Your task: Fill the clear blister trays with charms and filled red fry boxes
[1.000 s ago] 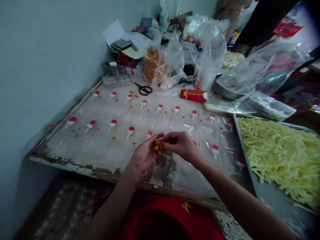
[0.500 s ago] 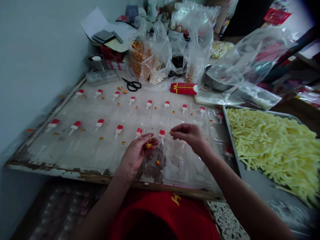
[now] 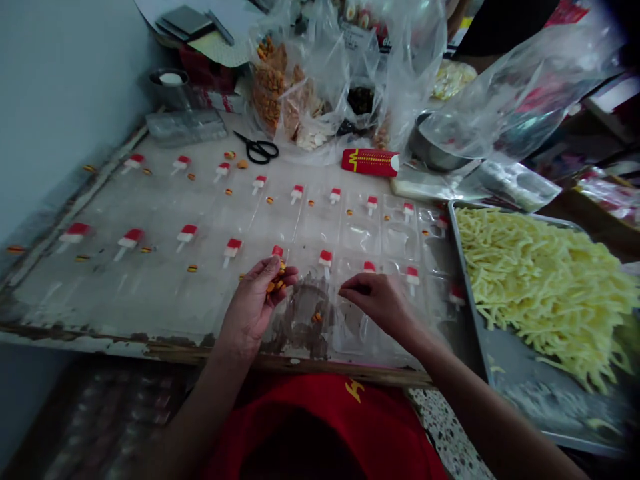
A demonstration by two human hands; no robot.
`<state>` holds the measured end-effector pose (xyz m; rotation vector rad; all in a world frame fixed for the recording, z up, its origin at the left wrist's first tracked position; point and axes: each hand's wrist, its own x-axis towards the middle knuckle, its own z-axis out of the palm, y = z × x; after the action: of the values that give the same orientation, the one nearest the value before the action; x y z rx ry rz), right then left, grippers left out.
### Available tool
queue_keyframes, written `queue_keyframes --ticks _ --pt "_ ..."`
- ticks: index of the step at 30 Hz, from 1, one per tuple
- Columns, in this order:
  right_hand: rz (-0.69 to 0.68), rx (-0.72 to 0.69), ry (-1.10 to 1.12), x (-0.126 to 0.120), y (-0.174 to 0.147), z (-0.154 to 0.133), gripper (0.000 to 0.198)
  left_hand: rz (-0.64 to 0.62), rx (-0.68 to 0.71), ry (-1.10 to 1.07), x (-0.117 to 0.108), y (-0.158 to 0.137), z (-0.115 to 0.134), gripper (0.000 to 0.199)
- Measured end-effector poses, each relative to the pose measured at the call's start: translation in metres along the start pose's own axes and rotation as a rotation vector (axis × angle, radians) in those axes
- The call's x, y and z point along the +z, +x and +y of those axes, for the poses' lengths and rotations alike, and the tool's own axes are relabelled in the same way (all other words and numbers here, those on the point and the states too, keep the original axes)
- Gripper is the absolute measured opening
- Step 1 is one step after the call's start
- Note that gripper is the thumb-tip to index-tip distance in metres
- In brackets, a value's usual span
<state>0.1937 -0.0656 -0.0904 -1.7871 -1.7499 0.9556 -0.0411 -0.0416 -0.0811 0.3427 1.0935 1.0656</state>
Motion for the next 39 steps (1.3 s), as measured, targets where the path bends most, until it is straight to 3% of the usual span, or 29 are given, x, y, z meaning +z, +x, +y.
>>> queue_keyframes --ticks 3,6,12,15,19,22,25,27,29,31,35,37,39 --pt "0.065 -0.088 -0.096 0.003 -0.007 0.004 0.013 -0.041 0.037 0.022 0.001 0.002 -0.003 0.023" --pt "0.046 -0.167 -0.237 0.001 -0.006 0.005 0.018 -0.084 0.023 0.077 0.003 0.004 -0.008 0.029" --pt "-0.027 -0.003 -0.474 -0.009 0.017 -0.006 0.009 -0.087 0.049 0.124 0.006 0.002 -0.013 0.037" --pt "-0.124 -0.105 -0.645 -0.015 0.021 -0.017 0.015 -0.075 0.035 0.148 0.006 -0.003 -0.009 0.040" --pt "-0.225 -0.259 -0.744 -0.021 0.014 -0.038 0.023 0.037 0.072 0.097 -0.004 -0.007 -0.003 0.036" --pt "-0.305 -0.361 -0.709 -0.008 0.006 -0.055 0.019 0.082 0.099 0.043 -0.013 -0.008 0.002 0.032" --pt "-0.424 -0.454 -0.735 0.020 0.000 -0.068 0.014 0.087 0.097 0.040 -0.017 -0.011 0.005 0.027" --pt "-0.432 -0.465 -0.743 0.035 -0.002 -0.071 0.014 0.105 0.091 0.058 -0.017 -0.014 0.006 0.023" --pt "-0.371 -0.437 -0.658 0.038 -0.004 -0.069 0.013 0.118 0.088 0.067 -0.016 -0.016 0.007 0.019" --pt "-0.249 -0.355 -0.470 0.026 -0.010 -0.057 0.014 0.110 0.075 0.067 -0.010 -0.017 0.006 0.014" --pt "0.190 -0.038 -0.100 -0.023 -0.031 -0.005 0.011 0.023 0.001 0.088 0.018 -0.015 -0.008 0.007" --pt "0.352 0.070 -0.080 -0.042 -0.038 0.027 0.012 -0.052 -0.063 0.090 0.040 -0.013 -0.020 0.007" --pt "0.369 0.065 -0.130 -0.051 -0.042 0.050 0.011 -0.136 -0.130 0.088 0.062 -0.011 -0.032 0.009"
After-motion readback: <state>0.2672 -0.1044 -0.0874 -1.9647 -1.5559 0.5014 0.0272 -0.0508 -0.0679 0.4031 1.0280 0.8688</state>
